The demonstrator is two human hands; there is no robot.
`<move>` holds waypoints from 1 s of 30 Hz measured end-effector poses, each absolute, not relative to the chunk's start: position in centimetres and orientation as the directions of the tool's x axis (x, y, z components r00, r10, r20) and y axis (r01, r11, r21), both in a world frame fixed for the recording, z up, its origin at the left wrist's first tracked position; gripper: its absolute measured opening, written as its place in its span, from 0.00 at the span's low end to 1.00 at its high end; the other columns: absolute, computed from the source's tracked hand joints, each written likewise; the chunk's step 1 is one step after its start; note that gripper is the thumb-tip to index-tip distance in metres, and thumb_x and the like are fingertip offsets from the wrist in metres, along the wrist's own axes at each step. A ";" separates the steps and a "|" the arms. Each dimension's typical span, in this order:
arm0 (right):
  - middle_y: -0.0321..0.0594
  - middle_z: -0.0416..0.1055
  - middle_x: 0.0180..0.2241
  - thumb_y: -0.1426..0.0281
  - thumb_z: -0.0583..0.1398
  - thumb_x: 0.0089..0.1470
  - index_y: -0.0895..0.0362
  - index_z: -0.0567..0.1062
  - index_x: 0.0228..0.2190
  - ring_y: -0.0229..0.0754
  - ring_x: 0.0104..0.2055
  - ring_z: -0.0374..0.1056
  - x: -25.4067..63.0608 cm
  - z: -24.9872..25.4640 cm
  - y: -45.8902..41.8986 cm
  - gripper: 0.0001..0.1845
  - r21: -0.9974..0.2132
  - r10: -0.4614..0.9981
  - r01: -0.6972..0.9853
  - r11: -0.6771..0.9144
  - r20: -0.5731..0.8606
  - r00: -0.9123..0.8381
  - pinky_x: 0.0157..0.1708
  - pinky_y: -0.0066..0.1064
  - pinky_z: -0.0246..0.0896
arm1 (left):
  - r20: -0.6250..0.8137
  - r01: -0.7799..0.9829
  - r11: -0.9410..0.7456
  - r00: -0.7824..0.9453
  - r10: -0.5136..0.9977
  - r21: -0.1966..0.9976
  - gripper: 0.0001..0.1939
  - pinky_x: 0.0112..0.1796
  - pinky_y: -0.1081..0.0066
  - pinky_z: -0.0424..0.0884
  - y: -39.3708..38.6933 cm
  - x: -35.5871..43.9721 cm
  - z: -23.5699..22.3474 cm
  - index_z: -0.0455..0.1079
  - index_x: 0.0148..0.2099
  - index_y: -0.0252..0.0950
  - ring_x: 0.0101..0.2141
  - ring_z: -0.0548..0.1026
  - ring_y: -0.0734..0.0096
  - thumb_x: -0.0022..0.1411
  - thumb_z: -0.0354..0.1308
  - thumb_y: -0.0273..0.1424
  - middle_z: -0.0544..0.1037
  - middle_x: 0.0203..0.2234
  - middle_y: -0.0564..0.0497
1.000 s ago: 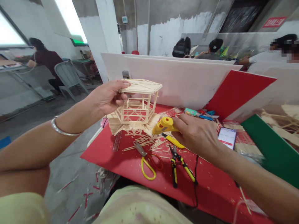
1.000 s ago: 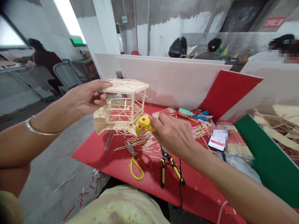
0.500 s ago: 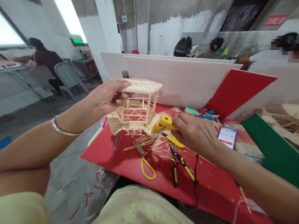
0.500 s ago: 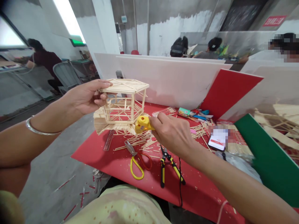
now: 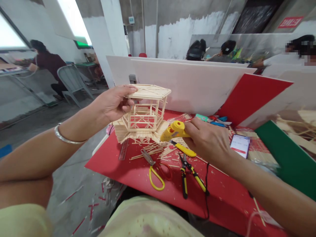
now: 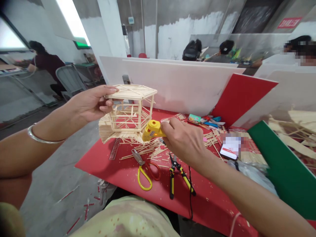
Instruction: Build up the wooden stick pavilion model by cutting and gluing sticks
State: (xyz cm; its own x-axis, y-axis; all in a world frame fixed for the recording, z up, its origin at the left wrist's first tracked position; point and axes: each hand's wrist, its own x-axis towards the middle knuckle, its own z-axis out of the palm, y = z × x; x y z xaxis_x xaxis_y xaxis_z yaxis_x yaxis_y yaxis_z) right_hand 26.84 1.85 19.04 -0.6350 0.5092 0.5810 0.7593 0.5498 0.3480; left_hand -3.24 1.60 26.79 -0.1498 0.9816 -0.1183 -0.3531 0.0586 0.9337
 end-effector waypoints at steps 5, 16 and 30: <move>0.38 0.71 0.32 0.54 0.56 0.58 0.55 0.73 0.39 0.35 0.27 0.56 27.2 19.2 2.1 0.18 0.305 0.549 0.796 0.523 0.593 -0.589 0.26 0.33 0.27 | -0.123 -0.364 0.067 -0.134 0.983 0.929 0.16 0.12 0.84 0.53 1.7 -3.4 26.7 0.69 0.42 0.38 0.15 0.65 0.85 0.53 0.65 0.19 0.74 0.21 0.54; 0.38 0.71 0.30 0.57 0.57 0.58 0.56 0.73 0.37 0.35 0.25 0.57 27.3 19.6 1.8 0.15 0.317 0.547 0.816 0.483 0.619 -0.564 0.26 0.33 0.27 | -0.119 -0.369 0.057 -0.148 0.982 0.928 0.18 0.12 0.83 0.53 1.6 -3.3 26.7 0.70 0.43 0.39 0.14 0.66 0.83 0.52 0.66 0.19 0.72 0.19 0.56; 0.39 0.72 0.33 0.60 0.56 0.56 0.57 0.73 0.37 0.35 0.24 0.57 28.0 18.8 2.5 0.14 0.330 0.563 0.798 0.504 0.576 -0.593 0.26 0.32 0.27 | -0.123 -0.380 0.055 -0.157 0.980 0.923 0.16 0.12 0.84 0.52 1.1 -2.5 27.2 0.70 0.44 0.38 0.14 0.65 0.83 0.54 0.64 0.18 0.71 0.19 0.56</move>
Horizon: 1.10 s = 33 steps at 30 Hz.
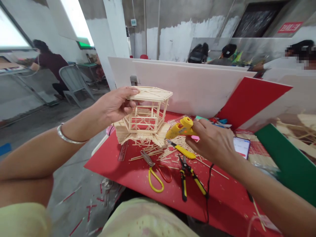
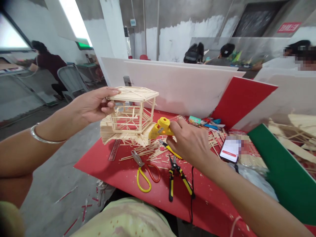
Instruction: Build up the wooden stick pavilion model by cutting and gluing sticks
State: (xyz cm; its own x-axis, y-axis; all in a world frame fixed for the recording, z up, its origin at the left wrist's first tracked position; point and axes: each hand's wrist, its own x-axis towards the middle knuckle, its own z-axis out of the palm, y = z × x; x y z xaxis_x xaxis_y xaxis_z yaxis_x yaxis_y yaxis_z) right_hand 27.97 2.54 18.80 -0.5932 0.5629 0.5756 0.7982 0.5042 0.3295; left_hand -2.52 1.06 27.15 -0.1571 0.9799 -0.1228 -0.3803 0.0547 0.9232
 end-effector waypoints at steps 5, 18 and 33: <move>0.39 0.72 0.33 0.60 0.57 0.56 0.57 0.73 0.38 0.36 0.26 0.59 28.0 18.5 2.6 0.14 0.288 0.581 0.780 0.556 0.537 -0.612 0.25 0.32 0.28 | -0.142 -0.371 0.078 -0.149 0.979 0.925 0.16 0.12 0.83 0.52 1.3 -2.9 26.9 0.70 0.42 0.39 0.14 0.66 0.84 0.53 0.65 0.19 0.71 0.18 0.56; 0.38 0.71 0.32 0.59 0.56 0.57 0.57 0.74 0.38 0.36 0.25 0.57 27.8 18.6 2.6 0.15 0.292 0.610 0.767 0.572 0.474 -0.635 0.24 0.31 0.28 | -0.133 -0.367 0.068 -0.156 0.979 0.928 0.14 0.12 0.84 0.52 1.4 -2.7 26.9 0.70 0.41 0.37 0.15 0.66 0.84 0.54 0.64 0.18 0.73 0.20 0.55; 0.39 0.73 0.34 0.62 0.56 0.57 0.57 0.74 0.40 0.37 0.27 0.59 27.2 17.8 2.8 0.14 0.212 0.615 0.770 0.602 0.491 -0.616 0.26 0.31 0.30 | -0.140 -0.350 0.087 -0.129 0.982 0.933 0.15 0.11 0.84 0.51 0.8 -2.0 27.1 0.70 0.42 0.37 0.15 0.66 0.84 0.54 0.65 0.18 0.70 0.19 0.57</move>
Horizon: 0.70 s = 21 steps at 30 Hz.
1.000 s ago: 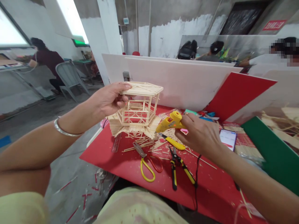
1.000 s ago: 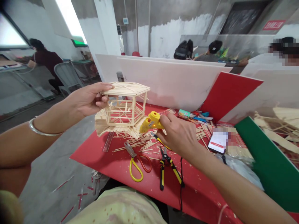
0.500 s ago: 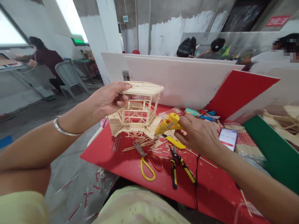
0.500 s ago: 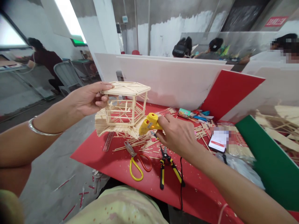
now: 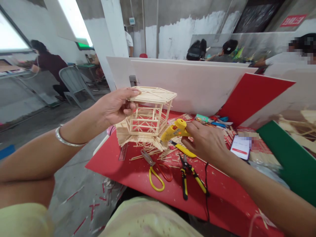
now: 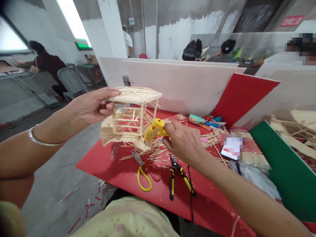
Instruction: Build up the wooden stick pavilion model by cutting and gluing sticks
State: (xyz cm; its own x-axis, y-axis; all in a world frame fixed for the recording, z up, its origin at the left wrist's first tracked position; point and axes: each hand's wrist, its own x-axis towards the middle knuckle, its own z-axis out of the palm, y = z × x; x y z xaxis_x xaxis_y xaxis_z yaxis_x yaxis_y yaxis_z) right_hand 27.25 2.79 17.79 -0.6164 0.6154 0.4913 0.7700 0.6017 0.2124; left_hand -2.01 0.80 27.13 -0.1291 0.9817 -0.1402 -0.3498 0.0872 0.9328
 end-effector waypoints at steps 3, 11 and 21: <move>0.39 0.74 0.35 0.62 0.55 0.57 0.57 0.74 0.40 0.37 0.27 0.60 27.3 17.6 2.8 0.14 0.213 0.606 0.764 0.609 0.496 -0.621 0.25 0.31 0.30 | -0.134 -0.338 0.085 -0.123 0.983 0.937 0.14 0.11 0.84 0.52 0.8 -2.0 27.2 0.70 0.42 0.37 0.15 0.66 0.84 0.54 0.65 0.19 0.70 0.18 0.57; 0.39 0.72 0.32 0.62 0.55 0.57 0.57 0.73 0.37 0.37 0.26 0.57 27.9 17.7 2.4 0.12 0.216 0.612 0.762 0.611 0.482 -0.627 0.26 0.32 0.29 | -0.135 -0.338 0.085 -0.126 0.983 0.937 0.15 0.11 0.84 0.53 1.0 -2.5 27.1 0.71 0.42 0.38 0.15 0.67 0.83 0.53 0.65 0.19 0.71 0.19 0.56; 0.39 0.73 0.32 0.62 0.56 0.56 0.56 0.73 0.37 0.37 0.26 0.58 28.6 17.6 2.1 0.12 0.212 0.595 0.751 0.625 0.494 -0.634 0.25 0.31 0.29 | -0.127 -0.330 0.071 -0.153 0.980 0.941 0.11 0.12 0.85 0.54 1.1 -2.2 26.9 0.70 0.39 0.36 0.15 0.66 0.84 0.55 0.64 0.19 0.71 0.19 0.55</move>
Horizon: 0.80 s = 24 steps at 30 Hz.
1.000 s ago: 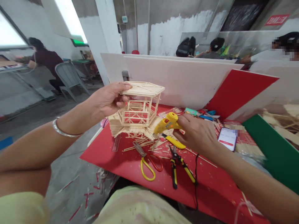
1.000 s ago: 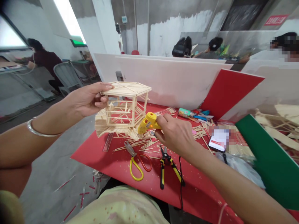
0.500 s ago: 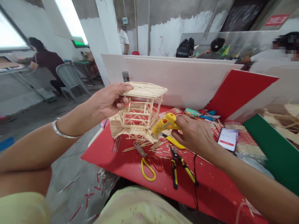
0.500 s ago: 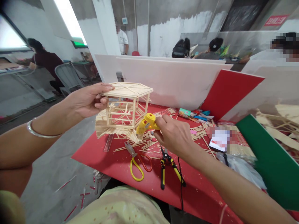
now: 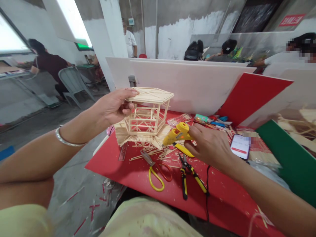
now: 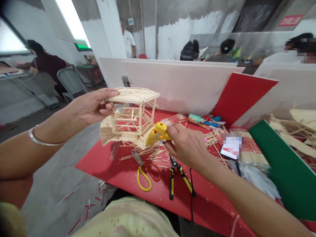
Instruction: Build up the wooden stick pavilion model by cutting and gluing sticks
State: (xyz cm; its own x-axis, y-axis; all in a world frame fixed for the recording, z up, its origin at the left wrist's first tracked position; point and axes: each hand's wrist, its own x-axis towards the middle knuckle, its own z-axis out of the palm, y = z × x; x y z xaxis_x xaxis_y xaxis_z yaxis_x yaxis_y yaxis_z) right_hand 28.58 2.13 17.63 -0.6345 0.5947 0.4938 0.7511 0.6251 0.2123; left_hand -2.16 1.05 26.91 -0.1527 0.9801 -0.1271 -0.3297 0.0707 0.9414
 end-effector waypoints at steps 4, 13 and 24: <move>0.38 0.72 0.31 0.62 0.56 0.56 0.57 0.73 0.36 0.37 0.25 0.59 28.6 17.7 2.0 0.12 0.219 0.569 0.743 0.633 0.519 -0.638 0.25 0.31 0.29 | -0.125 -0.332 0.075 -0.132 0.983 0.940 0.12 0.12 0.84 0.54 1.1 -2.1 26.9 0.71 0.40 0.36 0.15 0.66 0.84 0.55 0.64 0.19 0.71 0.19 0.55; 0.37 0.72 0.30 0.63 0.58 0.55 0.56 0.73 0.35 0.36 0.25 0.59 28.8 17.3 2.2 0.11 0.205 0.541 0.717 0.666 0.530 -0.653 0.24 0.31 0.29 | -0.125 -0.311 0.079 -0.133 0.983 0.947 0.10 0.12 0.85 0.53 1.3 -2.1 26.8 0.70 0.39 0.35 0.15 0.65 0.84 0.55 0.65 0.20 0.70 0.19 0.56; 0.36 0.71 0.29 0.63 0.58 0.54 0.56 0.73 0.36 0.37 0.25 0.58 29.1 17.3 2.1 0.11 0.214 0.554 0.725 0.655 0.517 -0.653 0.25 0.31 0.29 | -0.127 -0.321 0.078 -0.135 0.983 0.944 0.11 0.12 0.85 0.53 1.4 -2.1 26.7 0.70 0.39 0.34 0.15 0.65 0.85 0.54 0.65 0.19 0.71 0.20 0.55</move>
